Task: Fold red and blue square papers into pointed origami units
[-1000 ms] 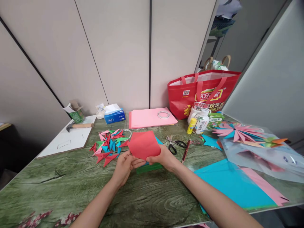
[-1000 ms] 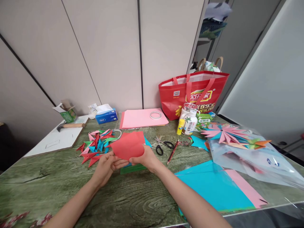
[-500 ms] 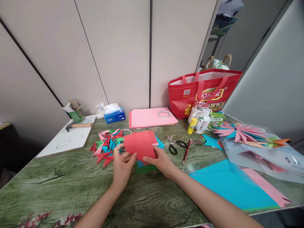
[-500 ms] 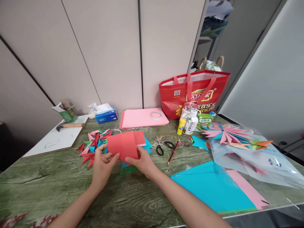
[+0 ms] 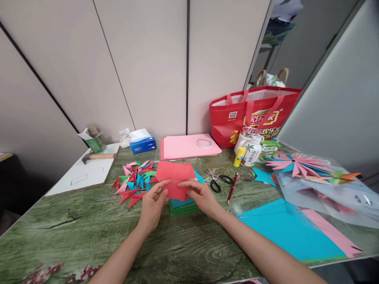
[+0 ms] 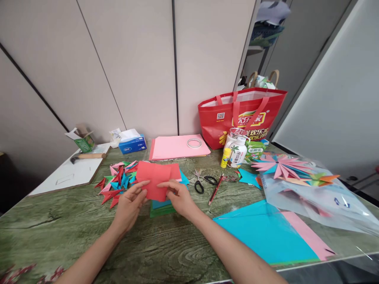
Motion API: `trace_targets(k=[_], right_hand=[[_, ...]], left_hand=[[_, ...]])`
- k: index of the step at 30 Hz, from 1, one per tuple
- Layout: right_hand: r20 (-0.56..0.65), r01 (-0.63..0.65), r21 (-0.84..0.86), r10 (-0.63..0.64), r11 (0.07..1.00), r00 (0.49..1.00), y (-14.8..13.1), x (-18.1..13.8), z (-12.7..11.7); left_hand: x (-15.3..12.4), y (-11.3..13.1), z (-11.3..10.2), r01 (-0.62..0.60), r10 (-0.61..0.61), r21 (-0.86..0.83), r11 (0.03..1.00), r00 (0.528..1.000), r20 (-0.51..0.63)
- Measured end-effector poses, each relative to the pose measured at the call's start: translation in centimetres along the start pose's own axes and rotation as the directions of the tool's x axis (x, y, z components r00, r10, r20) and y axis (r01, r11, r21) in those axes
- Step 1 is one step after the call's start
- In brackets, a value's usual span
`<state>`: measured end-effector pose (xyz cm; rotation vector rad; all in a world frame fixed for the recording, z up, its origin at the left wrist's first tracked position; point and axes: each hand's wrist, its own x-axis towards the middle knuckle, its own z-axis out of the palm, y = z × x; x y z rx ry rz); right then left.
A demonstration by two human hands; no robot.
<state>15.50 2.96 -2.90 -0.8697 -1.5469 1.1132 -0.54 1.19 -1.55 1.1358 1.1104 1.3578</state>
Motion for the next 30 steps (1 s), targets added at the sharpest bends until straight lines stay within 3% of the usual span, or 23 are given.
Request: trace_targets(k=[5, 10, 14, 22, 30], right_hand=[[0.082, 0.029, -0.03, -0.026, 0.999, 0.996, -0.7, 0.1, -0.8], [0.147, 0.047, -0.112, -0.03, 0.993, 0.989, -1.3, 0.0, -1.4], [0.087, 0.023, -0.11, -0.013, 0.994, 0.996, -1.1, 0.1, -1.3], [-0.179, -0.004, 0.21, 0.042, 0.978, 0.983, -0.8, -0.5, 0.6], [-0.184, -0.036, 0.44, 0.129, 0.897, 0.974, -0.4, -0.1, 0.8]], left_hand=[[-0.1, 0.4, 0.1, -0.033, 0.034, -0.029, 0.999, 0.997, 0.067], [-0.3, 0.5, 0.1, -0.073, 0.066, 0.074, 0.995, 0.993, 0.095], [-0.7, 0.9, 0.3, -0.096, 0.08, 0.132, 0.987, 0.989, 0.121], [-1.2, 0.6, 0.8, -0.082, 0.066, 0.143, 0.986, 0.991, 0.117], [-1.4, 0.1, 1.1, -0.079, 0.062, 0.153, 0.985, 0.992, 0.113]])
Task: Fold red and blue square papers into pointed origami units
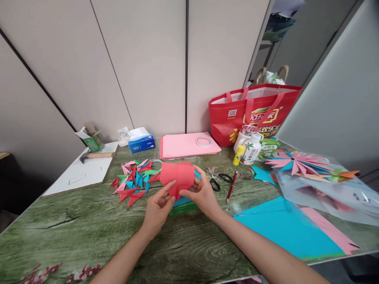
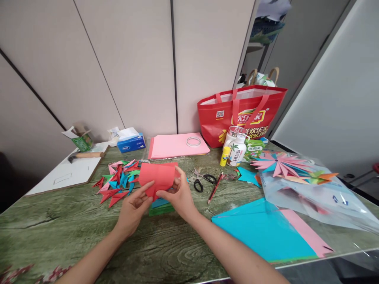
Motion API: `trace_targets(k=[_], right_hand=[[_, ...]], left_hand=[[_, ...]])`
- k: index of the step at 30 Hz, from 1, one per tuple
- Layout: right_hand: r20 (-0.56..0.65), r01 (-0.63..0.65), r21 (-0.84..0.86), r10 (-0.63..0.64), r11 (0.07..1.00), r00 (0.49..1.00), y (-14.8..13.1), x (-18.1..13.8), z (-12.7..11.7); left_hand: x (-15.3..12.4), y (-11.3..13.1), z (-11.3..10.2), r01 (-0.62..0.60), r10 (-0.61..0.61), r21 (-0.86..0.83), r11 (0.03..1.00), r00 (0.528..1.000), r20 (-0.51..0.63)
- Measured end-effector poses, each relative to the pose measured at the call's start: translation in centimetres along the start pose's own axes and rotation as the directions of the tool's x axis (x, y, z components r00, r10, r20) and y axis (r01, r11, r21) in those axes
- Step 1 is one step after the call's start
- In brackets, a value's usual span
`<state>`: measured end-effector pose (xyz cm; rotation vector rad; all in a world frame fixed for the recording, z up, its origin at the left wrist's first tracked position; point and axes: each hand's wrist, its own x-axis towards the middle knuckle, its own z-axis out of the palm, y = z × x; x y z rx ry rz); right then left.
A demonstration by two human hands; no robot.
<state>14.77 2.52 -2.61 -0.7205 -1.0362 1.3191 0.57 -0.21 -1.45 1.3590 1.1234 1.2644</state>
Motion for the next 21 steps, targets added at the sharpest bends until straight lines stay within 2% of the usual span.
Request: trace_targets(k=[12, 16, 21], right_hand=[[0.045, -0.085, -0.08, 0.089, 0.993, 0.995, 0.18, -0.13, -0.13], [0.04, -0.083, -0.069, 0.086, 0.994, 0.996, 0.52, -0.07, -0.25], [0.027, -0.102, -0.079, 0.104, 0.992, 0.994, 0.5, -0.26, 0.0]], left_hand=[[-0.15, -0.55, -0.05, 0.027, -0.026, -0.05, 0.998, 0.999, 0.024], [-0.17, -0.55, 0.14, 0.038, -0.039, -0.042, 0.998, 0.999, -0.024], [-0.29, -0.39, 0.61, 0.088, -0.092, -0.119, 0.989, 0.995, -0.032]])
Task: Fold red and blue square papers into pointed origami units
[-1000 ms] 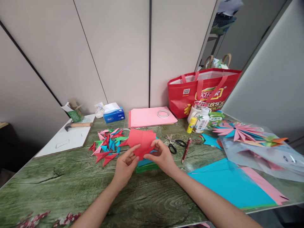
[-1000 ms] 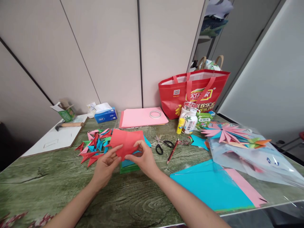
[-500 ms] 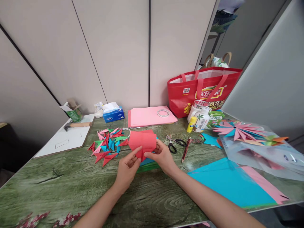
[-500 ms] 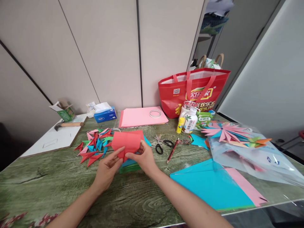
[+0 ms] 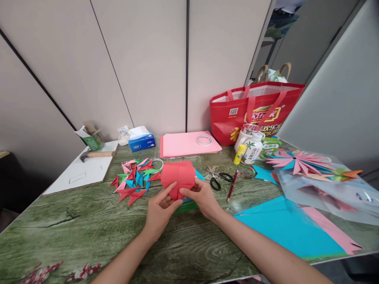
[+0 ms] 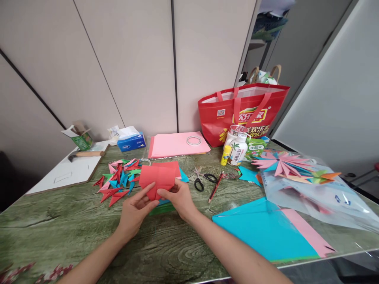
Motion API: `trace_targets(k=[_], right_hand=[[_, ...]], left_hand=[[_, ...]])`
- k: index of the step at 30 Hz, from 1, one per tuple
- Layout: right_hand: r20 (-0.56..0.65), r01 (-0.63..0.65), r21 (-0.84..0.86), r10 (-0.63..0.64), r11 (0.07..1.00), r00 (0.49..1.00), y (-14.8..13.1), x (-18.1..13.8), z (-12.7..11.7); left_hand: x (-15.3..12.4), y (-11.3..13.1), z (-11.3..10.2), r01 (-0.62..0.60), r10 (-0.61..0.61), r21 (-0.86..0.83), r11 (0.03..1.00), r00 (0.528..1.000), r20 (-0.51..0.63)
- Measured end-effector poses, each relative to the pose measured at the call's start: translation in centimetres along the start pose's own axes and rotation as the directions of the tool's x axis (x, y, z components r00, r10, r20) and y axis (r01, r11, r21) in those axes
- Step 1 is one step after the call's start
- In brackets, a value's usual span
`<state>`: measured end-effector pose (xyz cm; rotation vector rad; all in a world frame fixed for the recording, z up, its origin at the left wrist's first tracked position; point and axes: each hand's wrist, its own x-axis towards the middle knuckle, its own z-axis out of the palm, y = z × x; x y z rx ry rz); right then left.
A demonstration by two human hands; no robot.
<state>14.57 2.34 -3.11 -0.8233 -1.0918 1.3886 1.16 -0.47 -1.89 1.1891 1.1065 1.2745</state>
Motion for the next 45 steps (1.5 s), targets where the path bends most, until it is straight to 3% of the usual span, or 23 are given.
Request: trace_targets(k=[8, 26, 33, 45], right_hand=[[-0.016, 0.015, -0.002, -0.015, 1.0, 1.0, 0.1, -0.2, 0.3], [-0.057, -0.044, 0.031, 0.046, 0.999, 0.997, -0.3, -0.2, 0.4], [-0.065, -0.054, 0.067, 0.058, 0.996, 0.996, -0.5, 0.0, 0.3], [-0.081, -0.077, 0.096, 0.085, 0.992, 0.993, -0.4, -0.1, 0.5]], left_hand=[[-0.2, 0.3, 0.3, 0.007, -0.008, -0.009, 1.0, 0.998, -0.066], [0.0, -0.4, 0.2, -0.014, 0.016, 0.045, 0.999, 0.999, -0.051], [0.2, -0.7, -0.2, 0.034, -0.037, -0.053, 0.998, 0.998, -0.057], [0.2, -0.7, 0.1, 0.021, -0.022, -0.053, 0.998, 1.0, -0.016]])
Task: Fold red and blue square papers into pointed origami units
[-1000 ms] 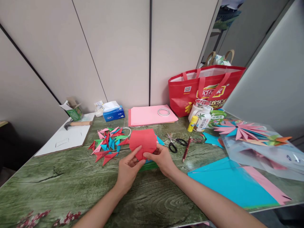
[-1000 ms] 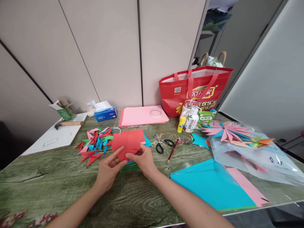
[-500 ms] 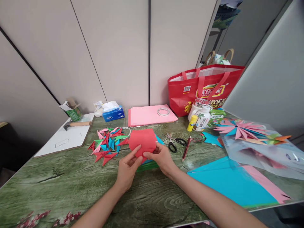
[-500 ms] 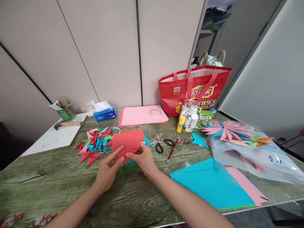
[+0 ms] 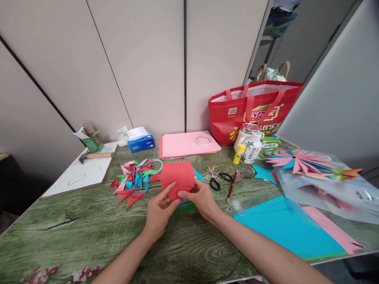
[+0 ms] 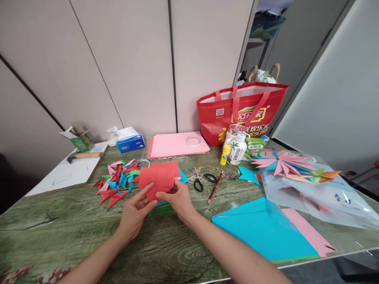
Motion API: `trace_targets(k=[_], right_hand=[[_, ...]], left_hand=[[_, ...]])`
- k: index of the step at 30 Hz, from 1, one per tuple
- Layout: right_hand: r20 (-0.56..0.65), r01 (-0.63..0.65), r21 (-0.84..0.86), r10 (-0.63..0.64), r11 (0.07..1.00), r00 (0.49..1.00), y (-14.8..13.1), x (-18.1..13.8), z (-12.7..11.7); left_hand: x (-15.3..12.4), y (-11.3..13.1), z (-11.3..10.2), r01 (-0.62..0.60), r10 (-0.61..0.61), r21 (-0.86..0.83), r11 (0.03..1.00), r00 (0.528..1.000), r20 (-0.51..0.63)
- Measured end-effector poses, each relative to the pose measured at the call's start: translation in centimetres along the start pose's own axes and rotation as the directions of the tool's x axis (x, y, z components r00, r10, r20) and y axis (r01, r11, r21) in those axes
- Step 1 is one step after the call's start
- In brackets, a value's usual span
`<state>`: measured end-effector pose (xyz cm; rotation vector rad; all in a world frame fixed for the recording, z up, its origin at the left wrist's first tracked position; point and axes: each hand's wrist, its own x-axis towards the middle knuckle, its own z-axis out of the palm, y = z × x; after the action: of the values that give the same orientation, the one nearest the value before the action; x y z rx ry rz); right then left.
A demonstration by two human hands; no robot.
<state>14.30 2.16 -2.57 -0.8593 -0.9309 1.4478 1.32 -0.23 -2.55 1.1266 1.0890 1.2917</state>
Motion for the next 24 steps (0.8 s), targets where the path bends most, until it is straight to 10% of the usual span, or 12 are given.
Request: trace_targets(k=[24], right_hand=[[0.062, -0.053, 0.012, 0.052, 0.999, 0.997, -0.18, 0.1, -0.33]], left_hand=[[0.04, -0.53, -0.28, -0.031, 0.034, 0.076, 0.997, 0.999, -0.034]])
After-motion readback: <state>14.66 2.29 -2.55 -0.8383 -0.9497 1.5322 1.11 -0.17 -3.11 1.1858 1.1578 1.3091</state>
